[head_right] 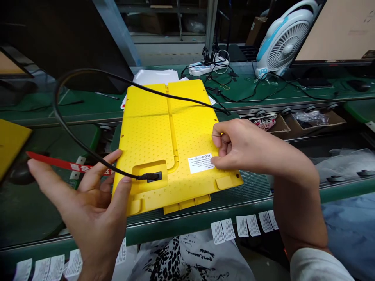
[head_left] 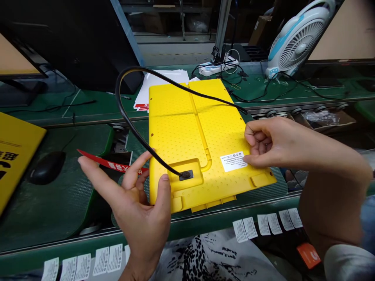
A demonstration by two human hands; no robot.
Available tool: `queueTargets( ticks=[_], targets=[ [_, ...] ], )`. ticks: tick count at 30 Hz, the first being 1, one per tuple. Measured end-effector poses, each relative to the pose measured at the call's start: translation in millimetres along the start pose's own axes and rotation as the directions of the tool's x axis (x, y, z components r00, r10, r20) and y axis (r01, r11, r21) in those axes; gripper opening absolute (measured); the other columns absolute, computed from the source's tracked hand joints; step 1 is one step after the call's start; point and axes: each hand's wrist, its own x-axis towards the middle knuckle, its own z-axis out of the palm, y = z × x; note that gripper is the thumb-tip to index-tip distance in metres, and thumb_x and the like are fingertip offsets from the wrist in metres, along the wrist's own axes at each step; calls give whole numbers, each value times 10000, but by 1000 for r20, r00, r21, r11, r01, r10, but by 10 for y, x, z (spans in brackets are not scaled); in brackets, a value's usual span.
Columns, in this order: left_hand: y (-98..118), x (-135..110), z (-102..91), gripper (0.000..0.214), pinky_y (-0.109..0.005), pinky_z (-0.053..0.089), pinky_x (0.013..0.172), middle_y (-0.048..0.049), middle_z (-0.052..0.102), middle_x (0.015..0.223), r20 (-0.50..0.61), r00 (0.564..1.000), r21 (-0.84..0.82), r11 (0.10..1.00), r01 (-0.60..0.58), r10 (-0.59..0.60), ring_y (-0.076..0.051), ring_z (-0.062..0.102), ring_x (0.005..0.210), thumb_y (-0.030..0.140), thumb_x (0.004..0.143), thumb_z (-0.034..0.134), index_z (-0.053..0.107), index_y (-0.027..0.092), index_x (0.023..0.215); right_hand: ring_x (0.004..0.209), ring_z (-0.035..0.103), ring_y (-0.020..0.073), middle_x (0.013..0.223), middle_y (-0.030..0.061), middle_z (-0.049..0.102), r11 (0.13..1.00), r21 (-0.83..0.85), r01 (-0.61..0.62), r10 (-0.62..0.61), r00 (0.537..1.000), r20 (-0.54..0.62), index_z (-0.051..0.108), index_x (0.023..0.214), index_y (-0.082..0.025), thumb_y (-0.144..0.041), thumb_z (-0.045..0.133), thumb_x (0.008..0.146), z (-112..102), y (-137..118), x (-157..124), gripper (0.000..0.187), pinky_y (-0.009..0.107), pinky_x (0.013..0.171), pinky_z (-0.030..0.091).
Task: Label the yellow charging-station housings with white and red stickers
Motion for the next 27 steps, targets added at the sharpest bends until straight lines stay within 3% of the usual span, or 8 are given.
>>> queueTargets(
  ticks=[3, 7, 12, 15, 20, 24, 27],
  targets=[
    [15, -2, 6, 1206, -466, 584, 1064, -68, 675, 1387, 2, 999, -5, 999, 45, -45, -262, 715, 1153, 267, 770, 720, -61, 368, 1682, 566, 521, 140, 641, -31, 551, 997, 68, -22, 22, 1000, 2, 484, 762, -218, -162, 777, 750, -1, 51, 3, 299, 268, 450, 364],
    [19, 0, 13, 1211, -468, 569, 1084, -80, 675, 1386, 1, 999, -15, 999, 42, -42, -260, 709, 1160, 258, 765, 715, -70, 341, 1684, 578, 479, 131, 645, -29, 546, 999, 42, -23, 24, 1000, -7, 488, 752, -213, -198, 778, 771, -4, 41, 40, 291, 264, 458, 299],
    [25, 0, 21, 1215, -453, 542, 1124, -92, 677, 1388, -8, 1000, -21, 999, 27, -28, -259, 665, 1260, 222, 759, 705, -74, 309, 1687, 566, 434, 107, 631, -42, 523, 990, -68, 122, -127, 990, -66, 499, 700, -203, -297, 819, 786, 21, -60, 162, 344, 259, 463, 272],
    [34, 4, 23, 1212, -445, 528, 1139, -102, 680, 1387, -15, 999, -24, 999, 42, -43, -257, 664, 1258, 219, 768, 707, -79, 281, 1688, 571, 404, 101, 629, -50, 500, 972, -105, 210, -215, 976, -38, 487, 679, -197, -340, 826, 810, -17, -38, 188, 390, 259, 478, 248],
    [55, 1, 46, 1193, -426, 515, 1153, -106, 677, 1386, -23, 998, -37, 998, 53, -54, -245, 651, 1273, 222, 794, 706, -83, 259, 1688, 596, 398, 117, 662, -44, 499, 980, -71, 184, -187, 982, -39, 503, 710, -200, -326, 811, 834, -74, 45, 112, 354, 261, 500, 268],
    [79, -29, 41, 1162, -443, 514, 1147, -109, 678, 1385, -31, 997, -19, 998, 67, -68, -250, 646, 1277, 232, 820, 707, -61, 270, 1690, 579, 375, 121, 635, -45, 489, 952, -142, 270, -280, 958, -56, 505, 685, -198, -373, 820, 851, 4, -52, 151, 397, 277, 508, 239],
    [18, 12, -34, 1148, -429, 542, 1103, -110, 674, 1395, -3, 999, -36, 998, 51, -51, -237, 665, 1250, 261, 858, 721, -74, 307, 1685, 601, 421, 139, 655, -36, 521, 936, -196, 293, -323, 935, -144, 536, 704, -201, -407, 839, 858, 4, 18, 166, 397, 284, 544, 274]
  ],
)
